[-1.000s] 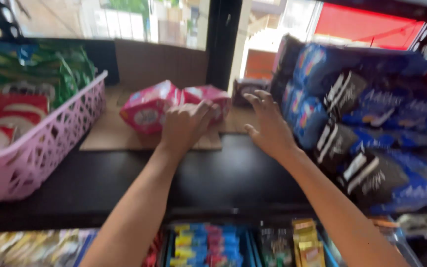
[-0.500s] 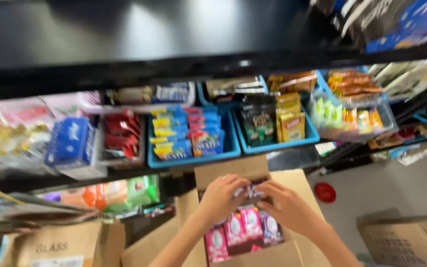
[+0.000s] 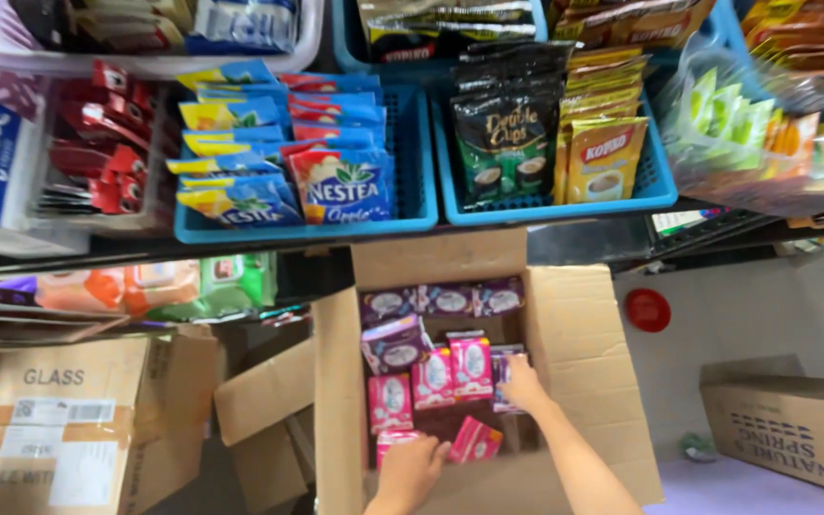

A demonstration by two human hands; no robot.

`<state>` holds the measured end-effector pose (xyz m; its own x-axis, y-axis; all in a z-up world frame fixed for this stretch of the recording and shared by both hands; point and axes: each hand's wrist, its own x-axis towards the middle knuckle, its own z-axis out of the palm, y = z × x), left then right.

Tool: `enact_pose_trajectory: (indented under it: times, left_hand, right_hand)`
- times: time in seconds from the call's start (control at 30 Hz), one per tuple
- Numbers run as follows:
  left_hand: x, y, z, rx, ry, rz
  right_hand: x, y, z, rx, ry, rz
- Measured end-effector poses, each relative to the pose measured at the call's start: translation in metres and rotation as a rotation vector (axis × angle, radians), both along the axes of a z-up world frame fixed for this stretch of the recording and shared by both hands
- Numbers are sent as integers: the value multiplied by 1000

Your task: Stocking shelves with feminine hygiene products and snacks in a grocery store.

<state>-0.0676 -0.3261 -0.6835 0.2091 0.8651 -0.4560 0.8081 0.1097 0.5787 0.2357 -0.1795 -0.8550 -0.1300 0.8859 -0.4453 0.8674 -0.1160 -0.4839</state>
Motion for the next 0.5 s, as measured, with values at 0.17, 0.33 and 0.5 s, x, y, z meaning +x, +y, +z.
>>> enact_pose_trajectory:
  times: [0.17, 0.33, 0.5]
  left_hand:
    - [25, -82, -209, -353, -315, -414]
    - [50, -94, -227, -339, -308, -291]
    - [68, -87, -188, -289, -312, -143]
  right_hand:
    - [52, -7, -138, 146, 95, -247]
    - [-17, -11, -20, -139, -117, -496]
    - [-15, -38, -24, 80, 24, -545]
